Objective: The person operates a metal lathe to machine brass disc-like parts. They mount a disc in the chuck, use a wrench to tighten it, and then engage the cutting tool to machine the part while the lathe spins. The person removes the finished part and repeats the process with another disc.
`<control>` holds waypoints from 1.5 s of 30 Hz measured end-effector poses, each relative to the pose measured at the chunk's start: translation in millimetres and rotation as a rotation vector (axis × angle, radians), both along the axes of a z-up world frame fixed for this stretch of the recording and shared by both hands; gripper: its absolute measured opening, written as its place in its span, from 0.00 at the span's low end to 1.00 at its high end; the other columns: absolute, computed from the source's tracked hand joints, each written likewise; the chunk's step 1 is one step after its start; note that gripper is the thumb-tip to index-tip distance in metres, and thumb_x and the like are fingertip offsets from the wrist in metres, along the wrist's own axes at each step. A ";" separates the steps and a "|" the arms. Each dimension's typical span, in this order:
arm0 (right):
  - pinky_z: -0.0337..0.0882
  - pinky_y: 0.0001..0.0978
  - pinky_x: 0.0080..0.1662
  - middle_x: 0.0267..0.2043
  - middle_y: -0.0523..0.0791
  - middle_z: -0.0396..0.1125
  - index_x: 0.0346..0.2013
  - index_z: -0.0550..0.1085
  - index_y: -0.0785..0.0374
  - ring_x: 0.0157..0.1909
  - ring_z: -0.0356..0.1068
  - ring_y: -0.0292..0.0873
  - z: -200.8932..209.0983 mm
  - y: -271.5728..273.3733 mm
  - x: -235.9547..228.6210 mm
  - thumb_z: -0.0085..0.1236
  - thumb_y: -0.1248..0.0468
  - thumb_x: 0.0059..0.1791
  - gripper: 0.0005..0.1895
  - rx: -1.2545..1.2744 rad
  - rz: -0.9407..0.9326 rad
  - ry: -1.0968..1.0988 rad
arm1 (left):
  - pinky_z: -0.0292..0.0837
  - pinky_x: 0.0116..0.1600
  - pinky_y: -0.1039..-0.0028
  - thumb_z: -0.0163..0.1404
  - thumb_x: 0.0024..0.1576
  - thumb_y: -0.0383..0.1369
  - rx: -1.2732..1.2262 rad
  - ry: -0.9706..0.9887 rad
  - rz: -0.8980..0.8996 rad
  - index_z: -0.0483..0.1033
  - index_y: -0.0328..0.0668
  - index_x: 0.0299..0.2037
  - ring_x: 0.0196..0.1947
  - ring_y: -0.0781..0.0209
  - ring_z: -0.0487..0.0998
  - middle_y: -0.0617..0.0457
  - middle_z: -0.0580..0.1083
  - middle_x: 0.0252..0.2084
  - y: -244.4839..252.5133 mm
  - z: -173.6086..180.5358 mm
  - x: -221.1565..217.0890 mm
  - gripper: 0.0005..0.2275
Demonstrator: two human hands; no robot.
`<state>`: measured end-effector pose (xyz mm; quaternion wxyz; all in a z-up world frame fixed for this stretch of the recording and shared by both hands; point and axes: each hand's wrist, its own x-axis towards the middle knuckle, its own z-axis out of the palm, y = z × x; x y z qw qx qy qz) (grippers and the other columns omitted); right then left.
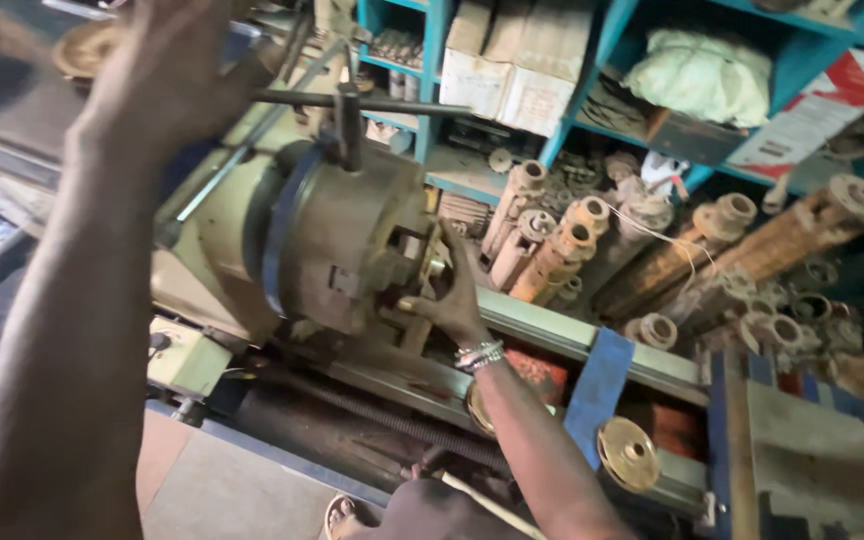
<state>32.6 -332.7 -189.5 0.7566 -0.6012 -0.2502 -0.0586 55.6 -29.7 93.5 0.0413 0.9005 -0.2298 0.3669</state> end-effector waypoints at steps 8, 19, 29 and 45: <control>0.57 0.45 0.74 0.79 0.49 0.46 0.78 0.46 0.59 0.78 0.50 0.49 11.9 7.2 -4.2 0.83 0.58 0.29 0.72 -0.145 -0.089 -0.029 | 0.62 0.57 0.45 0.55 0.59 0.51 -0.060 0.284 0.119 0.75 0.52 0.60 0.53 0.41 0.75 0.42 0.75 0.53 -5.4 -42.2 18.6 0.23; 0.40 0.42 0.78 0.84 0.50 0.31 0.80 0.33 0.59 0.84 0.32 0.47 15.0 10.1 -8.9 0.73 0.50 0.41 0.69 -0.307 -0.067 -0.076 | 0.20 0.65 0.27 0.51 0.62 0.55 -0.476 0.398 -0.046 0.54 0.47 0.75 0.71 0.23 0.27 0.30 0.40 0.76 -25.1 -87.1 146.7 0.36; 0.46 0.43 0.75 0.83 0.50 0.30 0.79 0.27 0.57 0.82 0.36 0.46 17.7 9.4 -6.1 0.73 0.47 0.42 0.71 -0.298 0.011 0.053 | 0.62 0.57 0.49 0.67 0.52 0.49 -0.063 1.218 -0.467 0.28 0.41 0.64 0.60 0.31 0.60 0.30 0.56 0.65 -140.9 -66.0 216.5 0.52; 0.47 0.41 0.76 0.83 0.49 0.32 0.80 0.30 0.59 0.82 0.37 0.47 25.6 15.7 -12.6 0.74 0.50 0.40 0.71 -0.221 -0.006 0.067 | 0.81 0.37 0.62 0.67 0.36 0.64 0.038 0.710 -0.189 0.70 0.27 0.45 0.34 0.48 0.81 0.42 0.78 0.35 -168.3 -16.2 91.2 0.43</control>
